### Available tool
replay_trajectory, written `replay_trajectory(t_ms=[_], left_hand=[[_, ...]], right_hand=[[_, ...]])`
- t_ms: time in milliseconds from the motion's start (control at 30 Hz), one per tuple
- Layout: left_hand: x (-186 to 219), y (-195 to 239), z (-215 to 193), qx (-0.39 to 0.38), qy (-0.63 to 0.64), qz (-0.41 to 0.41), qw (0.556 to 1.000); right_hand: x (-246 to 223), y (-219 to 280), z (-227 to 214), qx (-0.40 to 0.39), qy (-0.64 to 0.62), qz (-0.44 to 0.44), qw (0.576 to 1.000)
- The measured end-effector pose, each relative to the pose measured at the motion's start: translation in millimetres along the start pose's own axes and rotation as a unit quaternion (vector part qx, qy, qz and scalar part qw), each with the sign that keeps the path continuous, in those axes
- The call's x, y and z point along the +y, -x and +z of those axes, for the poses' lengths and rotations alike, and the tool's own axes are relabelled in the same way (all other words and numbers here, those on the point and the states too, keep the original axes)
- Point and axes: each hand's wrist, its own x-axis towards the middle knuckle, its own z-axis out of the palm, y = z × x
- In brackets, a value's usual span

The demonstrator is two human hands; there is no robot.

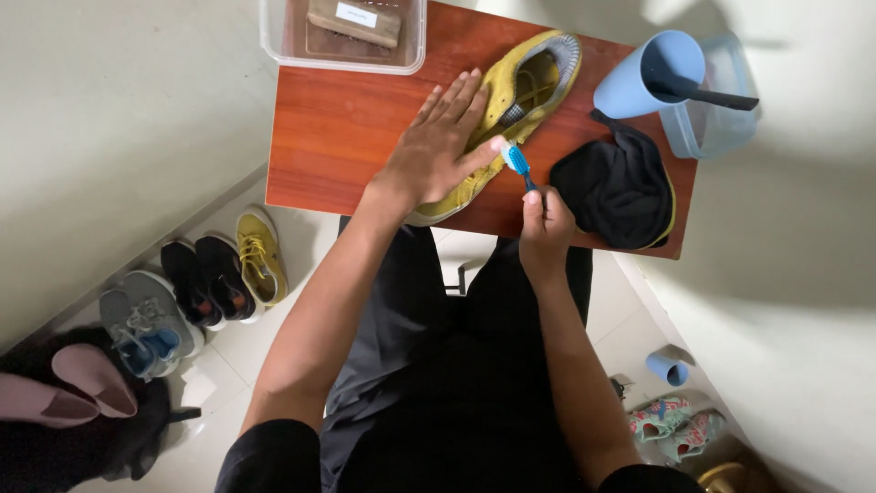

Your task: The person scrubs a yellow canvas shoe with a blue toothbrush on a wooden table. They hold the shoe with one hand and use the brush to clean the upper fabric, laces, and white rubber sole.

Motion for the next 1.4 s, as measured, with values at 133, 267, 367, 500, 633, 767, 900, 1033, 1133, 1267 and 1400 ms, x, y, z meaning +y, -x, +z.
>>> replay_trajectory(t_ms=[133,267,367,500,633,767,900,1033,1133,1267,1400], left_hand=[[5,-24,6,0.021,0.044,0.0,0.999],[2,-39,17,0.064,0.04,-0.007,0.997],[2,-39,19,0.08,0.032,-0.006,0.996],[3,-39,18,0.05,-0.002,-0.017,0.999],[5,-31,14,0.028,-0.019,-0.023,0.999],[0,-16,10,0.02,-0.045,-0.014,0.999],[-1,10,8,0.032,-0.068,0.008,0.997],[5,35,2,0.031,-0.067,0.002,0.997],[13,50,-9,-0.046,-0.088,-0.019,0.995],[16,73,13,0.007,-0.165,-0.023,0.986],[34,101,20,0.057,-0.273,-0.031,0.96]], right_hand=[[5,-1,1,0.001,-0.02,0.031,0.999],[3,-1,-1,0.007,-0.033,0.047,0.998],[1,-2,-1,0.007,-0.044,0.044,0.998],[-6,-2,-2,0.004,-0.049,0.05,0.998],[-2,0,-4,0.007,-0.051,0.063,0.997],[1,-3,-4,0.002,-0.108,0.07,0.992],[-3,-2,-5,0.0,-0.11,0.052,0.993],[-5,-1,-5,0.002,-0.096,0.037,0.995],[0,-3,-1,0.027,-0.068,0.006,0.997],[5,-3,1,0.029,-0.071,0.007,0.997],[14,-4,1,0.03,-0.073,0.018,0.997]])
